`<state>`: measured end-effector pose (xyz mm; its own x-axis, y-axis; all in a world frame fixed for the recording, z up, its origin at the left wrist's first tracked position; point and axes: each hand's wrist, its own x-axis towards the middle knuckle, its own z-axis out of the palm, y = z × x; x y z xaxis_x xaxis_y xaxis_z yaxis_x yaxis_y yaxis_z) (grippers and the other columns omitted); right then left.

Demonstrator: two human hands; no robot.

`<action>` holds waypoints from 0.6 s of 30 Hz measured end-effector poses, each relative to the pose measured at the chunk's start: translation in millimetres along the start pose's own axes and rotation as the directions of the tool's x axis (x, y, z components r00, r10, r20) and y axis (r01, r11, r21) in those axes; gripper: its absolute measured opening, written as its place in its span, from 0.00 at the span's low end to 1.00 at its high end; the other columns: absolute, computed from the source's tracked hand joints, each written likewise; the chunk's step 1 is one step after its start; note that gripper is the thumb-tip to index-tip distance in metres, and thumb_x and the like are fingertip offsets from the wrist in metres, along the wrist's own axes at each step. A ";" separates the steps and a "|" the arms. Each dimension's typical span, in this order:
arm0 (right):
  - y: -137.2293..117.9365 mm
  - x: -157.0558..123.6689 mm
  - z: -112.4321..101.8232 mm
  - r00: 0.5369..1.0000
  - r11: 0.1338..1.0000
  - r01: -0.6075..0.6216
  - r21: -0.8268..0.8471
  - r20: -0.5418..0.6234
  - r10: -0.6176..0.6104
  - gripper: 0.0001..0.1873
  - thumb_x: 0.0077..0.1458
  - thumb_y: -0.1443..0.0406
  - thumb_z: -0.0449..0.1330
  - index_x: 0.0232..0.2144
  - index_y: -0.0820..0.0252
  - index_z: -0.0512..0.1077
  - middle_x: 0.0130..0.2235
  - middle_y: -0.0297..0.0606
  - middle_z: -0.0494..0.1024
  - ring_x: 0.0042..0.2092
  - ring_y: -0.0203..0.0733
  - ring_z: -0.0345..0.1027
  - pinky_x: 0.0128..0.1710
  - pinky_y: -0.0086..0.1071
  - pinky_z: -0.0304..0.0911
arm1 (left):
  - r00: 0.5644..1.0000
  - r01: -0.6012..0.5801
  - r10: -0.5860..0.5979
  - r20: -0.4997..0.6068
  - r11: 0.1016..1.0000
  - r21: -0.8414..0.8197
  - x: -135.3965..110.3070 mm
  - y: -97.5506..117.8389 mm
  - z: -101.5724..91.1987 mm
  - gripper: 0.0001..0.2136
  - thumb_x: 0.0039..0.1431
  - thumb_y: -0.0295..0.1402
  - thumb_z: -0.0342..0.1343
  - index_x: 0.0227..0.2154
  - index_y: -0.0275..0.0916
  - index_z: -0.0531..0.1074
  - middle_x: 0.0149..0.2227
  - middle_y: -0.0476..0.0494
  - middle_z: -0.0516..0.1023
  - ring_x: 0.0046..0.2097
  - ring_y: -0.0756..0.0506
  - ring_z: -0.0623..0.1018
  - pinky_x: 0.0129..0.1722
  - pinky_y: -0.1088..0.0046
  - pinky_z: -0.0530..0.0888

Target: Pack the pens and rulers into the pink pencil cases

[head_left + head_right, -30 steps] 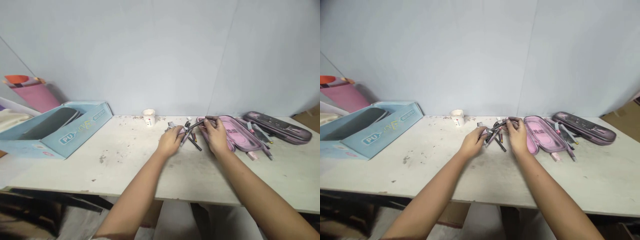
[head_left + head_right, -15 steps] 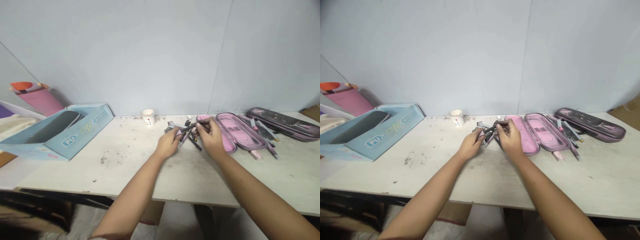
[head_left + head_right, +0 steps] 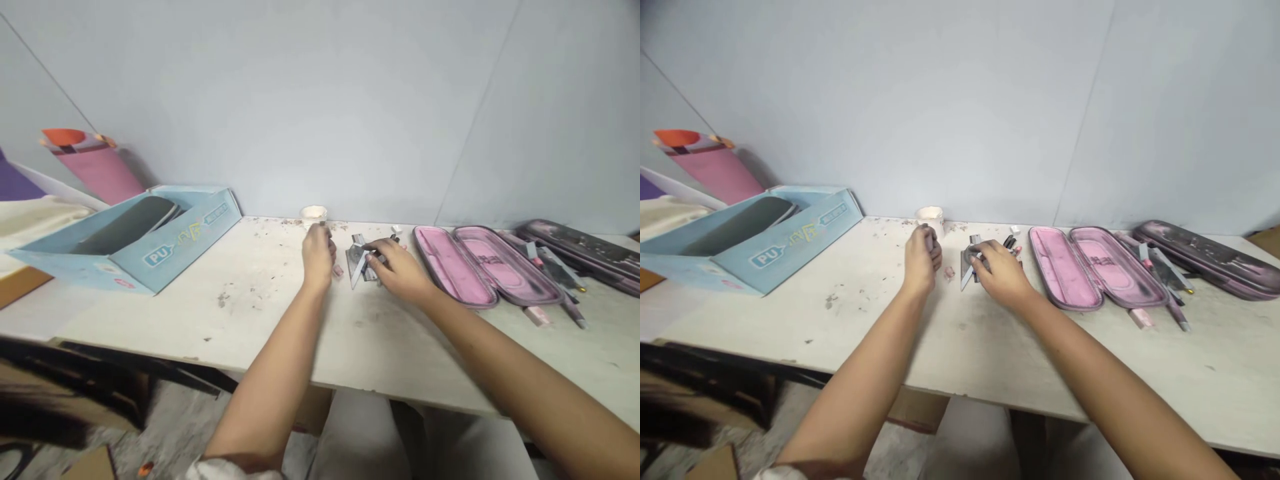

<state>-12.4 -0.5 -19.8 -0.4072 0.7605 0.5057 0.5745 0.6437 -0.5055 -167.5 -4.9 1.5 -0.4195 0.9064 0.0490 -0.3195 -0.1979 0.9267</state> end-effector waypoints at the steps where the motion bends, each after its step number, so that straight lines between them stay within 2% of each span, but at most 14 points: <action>1: -3.6 4.6 5.0 0.999 0.999 0.005 -0.037 0.036 -0.003 0.16 0.56 0.61 0.48 0.43 0.60 0.69 0.43 0.43 0.71 0.47 0.43 0.63 0.48 0.37 0.57 | 1.000 -0.019 0.018 -0.018 0.999 -0.044 4.1 2.6 -3.8 0.11 0.53 0.39 0.46 0.20 0.40 0.58 0.13 0.58 0.50 0.13 0.56 0.49 0.13 0.82 0.46; 3: -12.9 13.3 16.3 0.993 0.993 0.028 -0.114 0.116 -0.014 0.16 0.57 0.62 0.47 0.43 0.61 0.68 0.43 0.43 0.71 0.47 0.43 0.63 0.47 0.35 0.57 | 0.996 -0.067 0.062 -0.061 0.993 -0.093 10.1 5.8 -10.2 0.12 0.53 0.41 0.44 0.20 0.40 0.56 0.12 0.59 0.47 0.12 0.56 0.47 0.12 0.82 0.44; 5: -23.5 20.5 28.9 0.980 0.977 0.053 -0.205 0.198 -0.011 0.17 0.58 0.61 0.47 0.46 0.60 0.67 0.44 0.45 0.70 0.47 0.45 0.63 0.45 0.36 0.57 | 0.995 -0.054 0.043 -0.087 0.990 -0.126 12.8 6.5 -13.9 0.13 0.53 0.44 0.43 0.21 0.40 0.57 0.12 0.59 0.47 0.11 0.57 0.47 0.12 0.81 0.44; 7: -32.7 25.5 41.2 0.965 0.947 0.069 -0.314 0.262 0.017 0.18 0.57 0.58 0.47 0.46 0.60 0.66 0.43 0.47 0.71 0.47 0.48 0.63 0.42 0.37 0.59 | 0.998 -0.018 0.011 -0.059 0.991 -0.134 13.0 5.4 -14.7 0.13 0.52 0.44 0.43 0.21 0.40 0.57 0.12 0.59 0.46 0.11 0.57 0.47 0.11 0.81 0.44; 11: -40.5 29.1 56.9 0.930 0.877 0.138 -0.459 0.365 0.045 0.16 0.55 0.57 0.52 0.40 0.61 0.69 0.39 0.48 0.72 0.43 0.50 0.65 0.36 0.36 0.60 | 1.000 0.023 -0.021 0.018 0.992 -0.125 10.6 2.4 -12.8 0.12 0.51 0.41 0.42 0.19 0.40 0.58 0.11 0.59 0.46 0.11 0.56 0.46 0.11 0.81 0.43; 15: -37.7 25.0 49.7 0.924 0.869 0.174 -0.463 0.382 0.019 0.12 0.55 0.62 0.51 0.38 0.61 0.70 0.38 0.47 0.73 0.41 0.48 0.67 0.36 0.35 0.59 | 0.998 0.059 -0.058 0.023 0.997 -0.057 9.5 0.3 -12.0 0.13 0.50 0.40 0.41 0.16 0.39 0.58 0.10 0.58 0.45 0.11 0.56 0.45 0.12 0.80 0.41; 18: -31.5 17.2 29.2 0.953 0.903 0.096 -0.418 0.300 0.037 0.13 0.56 0.62 0.49 0.39 0.61 0.69 0.37 0.46 0.74 0.39 0.47 0.68 0.36 0.34 0.58 | 0.995 0.096 -0.096 0.040 0.995 0.016 8.7 -2.6 -10.9 0.14 0.49 0.38 0.41 0.13 0.39 0.56 0.09 0.57 0.46 0.11 0.57 0.46 0.12 0.80 0.41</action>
<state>-58.2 -5.3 -15.6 -0.5797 0.7744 0.2537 0.7766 0.6193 -0.1159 -179.7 -0.6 -4.5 -0.3523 0.9355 -0.0256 -0.3444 -0.1041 0.9330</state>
